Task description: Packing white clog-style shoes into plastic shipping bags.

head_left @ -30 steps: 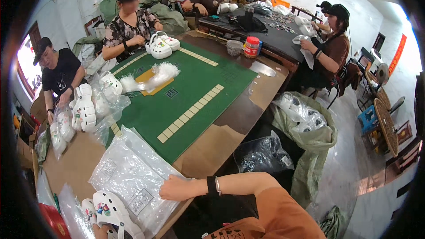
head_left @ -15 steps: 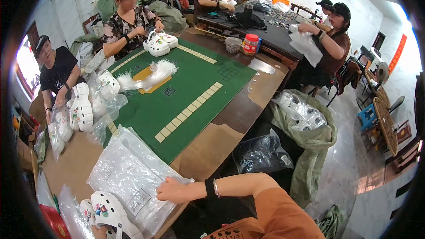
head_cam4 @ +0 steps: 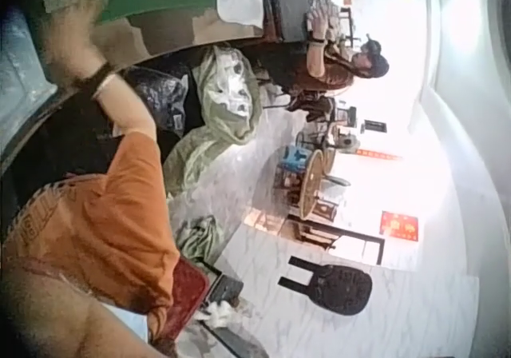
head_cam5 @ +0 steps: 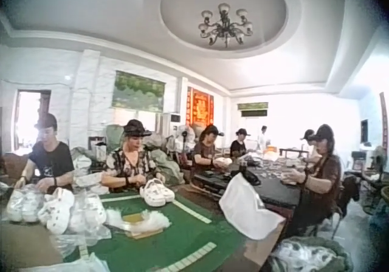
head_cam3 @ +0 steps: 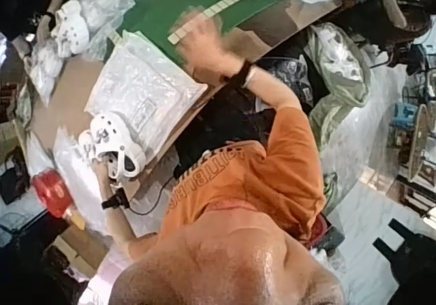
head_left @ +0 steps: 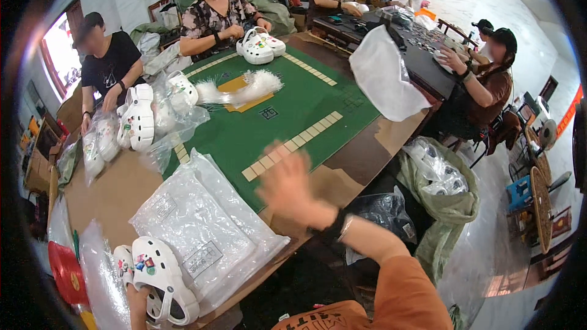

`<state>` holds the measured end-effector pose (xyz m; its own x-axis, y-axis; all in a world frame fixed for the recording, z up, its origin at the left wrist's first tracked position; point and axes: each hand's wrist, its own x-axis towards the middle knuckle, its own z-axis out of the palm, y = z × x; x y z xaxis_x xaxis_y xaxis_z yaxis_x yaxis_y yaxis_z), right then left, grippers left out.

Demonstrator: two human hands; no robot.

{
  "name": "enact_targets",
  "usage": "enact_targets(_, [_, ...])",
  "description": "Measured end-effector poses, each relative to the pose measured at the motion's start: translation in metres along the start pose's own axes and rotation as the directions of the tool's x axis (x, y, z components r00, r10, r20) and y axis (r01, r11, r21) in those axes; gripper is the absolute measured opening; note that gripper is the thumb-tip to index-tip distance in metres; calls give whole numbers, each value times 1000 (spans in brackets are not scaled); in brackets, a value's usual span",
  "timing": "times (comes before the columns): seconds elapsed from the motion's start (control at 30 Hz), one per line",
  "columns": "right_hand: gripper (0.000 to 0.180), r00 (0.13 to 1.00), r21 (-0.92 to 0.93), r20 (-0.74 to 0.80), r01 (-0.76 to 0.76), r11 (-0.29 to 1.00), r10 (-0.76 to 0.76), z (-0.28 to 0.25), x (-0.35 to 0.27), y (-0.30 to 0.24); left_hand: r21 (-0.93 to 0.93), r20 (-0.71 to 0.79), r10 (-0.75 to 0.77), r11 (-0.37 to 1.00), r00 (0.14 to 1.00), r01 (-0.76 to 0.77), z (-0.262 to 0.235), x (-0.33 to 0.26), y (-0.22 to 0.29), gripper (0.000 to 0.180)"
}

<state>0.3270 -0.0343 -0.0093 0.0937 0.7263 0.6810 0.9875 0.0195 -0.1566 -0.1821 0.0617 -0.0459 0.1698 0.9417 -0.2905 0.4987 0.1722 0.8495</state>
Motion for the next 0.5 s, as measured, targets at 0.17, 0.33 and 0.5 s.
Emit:
enact_targets(0.17, [90, 780, -369, -438, -610, 701, 447, -70, -1, 206, -105, -107, 20, 994, 994, -31, 18, -7, 14, 62])
enact_targets(0.33, [90, 730, -148, -246, -679, 719, 638, -90, -24, 282, -51, 10, -17, 999, 1000, 17, 12, 4, 11, 71])
enact_targets(0.5, [29, 894, -304, 168, -353, 885, 414, -6, -35, 267, -63, -33, -19, 998, 999, 17, 5, -12, 11, 70])
